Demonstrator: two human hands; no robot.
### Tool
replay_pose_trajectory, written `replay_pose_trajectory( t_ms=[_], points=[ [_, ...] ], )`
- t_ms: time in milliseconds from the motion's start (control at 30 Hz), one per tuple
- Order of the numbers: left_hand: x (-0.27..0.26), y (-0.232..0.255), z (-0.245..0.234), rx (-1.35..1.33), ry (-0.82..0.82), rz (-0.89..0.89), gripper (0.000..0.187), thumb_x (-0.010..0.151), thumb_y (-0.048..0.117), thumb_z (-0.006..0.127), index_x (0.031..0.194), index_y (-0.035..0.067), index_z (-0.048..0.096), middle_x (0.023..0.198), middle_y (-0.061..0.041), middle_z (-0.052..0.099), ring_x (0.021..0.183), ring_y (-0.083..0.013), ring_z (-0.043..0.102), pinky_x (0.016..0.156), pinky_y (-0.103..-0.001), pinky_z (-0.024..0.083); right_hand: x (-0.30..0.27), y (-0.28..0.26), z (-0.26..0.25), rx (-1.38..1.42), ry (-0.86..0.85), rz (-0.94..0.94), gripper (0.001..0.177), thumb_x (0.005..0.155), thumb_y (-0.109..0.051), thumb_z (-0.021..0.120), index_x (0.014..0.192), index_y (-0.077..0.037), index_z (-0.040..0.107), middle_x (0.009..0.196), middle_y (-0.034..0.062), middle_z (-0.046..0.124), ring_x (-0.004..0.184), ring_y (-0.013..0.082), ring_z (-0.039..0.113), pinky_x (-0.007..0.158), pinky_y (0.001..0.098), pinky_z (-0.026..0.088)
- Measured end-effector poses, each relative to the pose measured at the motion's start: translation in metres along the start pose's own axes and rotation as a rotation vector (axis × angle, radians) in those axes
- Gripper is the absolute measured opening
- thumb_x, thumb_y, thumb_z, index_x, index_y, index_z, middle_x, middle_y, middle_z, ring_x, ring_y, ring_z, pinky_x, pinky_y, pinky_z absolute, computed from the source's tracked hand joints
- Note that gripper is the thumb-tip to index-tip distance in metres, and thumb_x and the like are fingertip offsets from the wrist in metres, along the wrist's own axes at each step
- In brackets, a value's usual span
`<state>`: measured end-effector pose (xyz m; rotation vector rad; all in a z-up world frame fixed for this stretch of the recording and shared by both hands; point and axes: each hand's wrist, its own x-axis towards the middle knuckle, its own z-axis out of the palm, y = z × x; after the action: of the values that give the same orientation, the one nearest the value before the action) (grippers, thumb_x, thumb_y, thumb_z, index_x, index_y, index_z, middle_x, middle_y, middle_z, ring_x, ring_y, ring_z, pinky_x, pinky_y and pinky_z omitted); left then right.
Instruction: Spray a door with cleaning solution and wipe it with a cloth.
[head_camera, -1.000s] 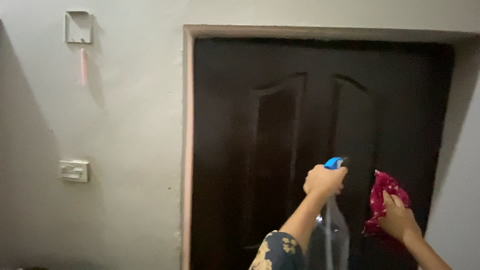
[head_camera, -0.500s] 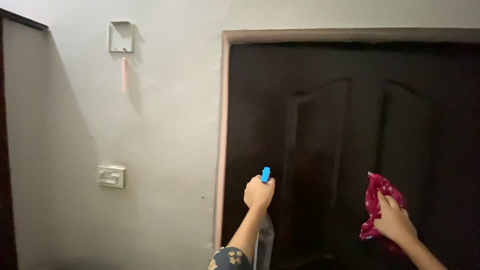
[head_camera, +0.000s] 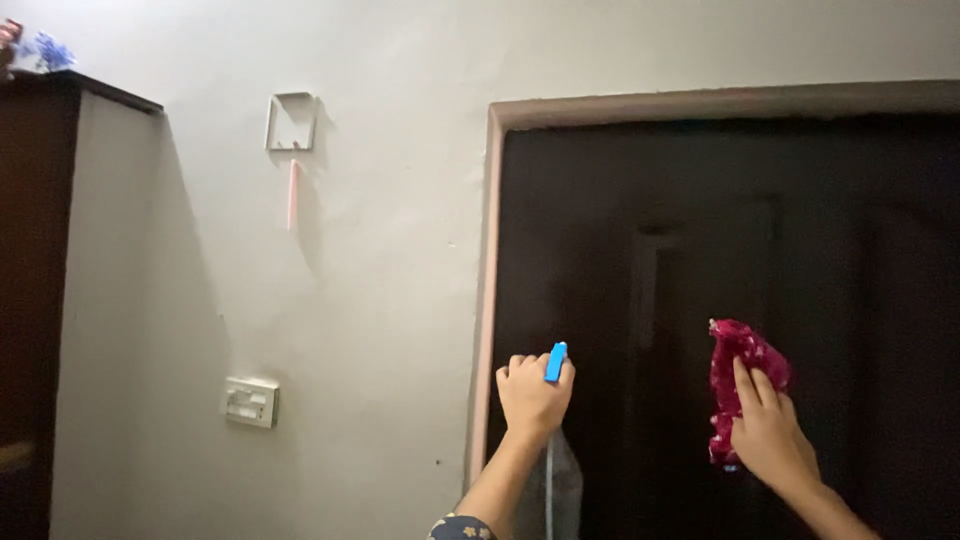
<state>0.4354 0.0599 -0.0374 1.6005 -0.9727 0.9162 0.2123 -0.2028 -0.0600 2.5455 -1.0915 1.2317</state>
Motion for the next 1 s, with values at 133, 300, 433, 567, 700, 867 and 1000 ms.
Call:
replay_pose_trajectory(
  t_ms=[133,300,433,567,700,867,1000],
  points=[
    [0.046,-0.008,0.023,0.055,-0.001,-0.025,0.043,0.095,0.043,0.052,0.084,0.009,0.074,0.093,-0.011,0.074,0.106,-0.0316,0.062,0.098,-0.052,0.041,0.068,-0.015,0.029,-0.044,0.108,-0.137,0.082,0.093,-0.025,0.052,0.164,-0.013,0.012,0.165,0.0234,0.022,0.140,0.0447,0.040,0.116,0.0559,0.041],
    [0.118,-0.018,0.056,-0.040,0.021,0.072,0.045,0.095,0.047,0.049,0.116,0.017,0.075,0.123,-0.015,0.065,0.133,-0.0336,0.046,0.115,-0.059,0.025,0.130,-0.078,0.018,-0.007,0.279,-0.251,0.087,0.092,-0.030,0.049,0.166,-0.013,0.007,0.162,0.0266,0.025,0.143,0.0490,0.036,0.115,0.0576,0.038],
    [0.150,-0.038,0.074,0.003,-0.040,0.086,0.049,0.096,0.049,0.048,0.134,0.025,0.066,0.138,-0.014,0.057,0.147,-0.0363,0.036,0.122,-0.060,0.018,0.158,-0.131,0.005,-0.014,0.267,-0.329,0.094,0.091,-0.036,0.050,0.169,-0.017,0.001,0.162,0.0207,0.026,0.143,0.0462,0.035,0.119,0.0564,0.035],
    [0.177,-0.057,0.081,0.438,-0.072,0.394,0.063,0.086,0.046,0.062,0.146,0.028,0.055,0.163,-0.016,0.035,0.151,-0.0497,0.024,0.119,-0.062,0.021,0.183,-0.178,0.017,-0.268,0.192,-0.411,0.097,0.090,-0.043,0.054,0.166,-0.023,-0.002,0.164,0.0112,0.025,0.147,0.0382,0.032,0.124,0.0541,0.024],
    [0.210,-0.111,0.120,0.024,0.018,0.356,0.065,0.103,0.049,0.055,0.161,0.022,0.041,0.164,-0.036,0.021,0.154,-0.0522,0.017,0.122,-0.062,0.018,0.202,-0.223,0.024,-0.426,0.042,-0.364,0.085,0.097,-0.046,0.051,0.164,-0.032,0.000,0.168,0.0020,0.020,0.152,0.0332,0.025,0.125,0.0568,0.012],
    [0.226,-0.129,0.123,0.351,-0.249,0.426,0.072,0.091,0.055,0.046,0.158,0.030,0.035,0.173,-0.024,0.009,0.158,-0.0481,0.005,0.124,-0.056,0.013,0.249,-0.223,0.043,-0.543,0.145,-0.339,0.078,0.099,-0.053,0.044,0.164,-0.030,0.008,0.168,0.0020,0.021,0.152,0.0324,0.026,0.126,0.0519,0.015],
    [0.242,-0.140,0.141,0.033,-0.326,0.319,0.080,0.098,0.059,0.032,0.166,0.019,0.018,0.171,-0.024,-0.009,0.159,-0.0383,-0.011,0.125,-0.055,-0.001,0.297,-0.212,0.023,-0.572,0.164,-0.262,0.077,0.099,-0.058,0.039,0.165,-0.030,0.010,0.170,0.0018,0.021,0.154,0.0296,0.025,0.127,0.0471,0.019]
  ],
)
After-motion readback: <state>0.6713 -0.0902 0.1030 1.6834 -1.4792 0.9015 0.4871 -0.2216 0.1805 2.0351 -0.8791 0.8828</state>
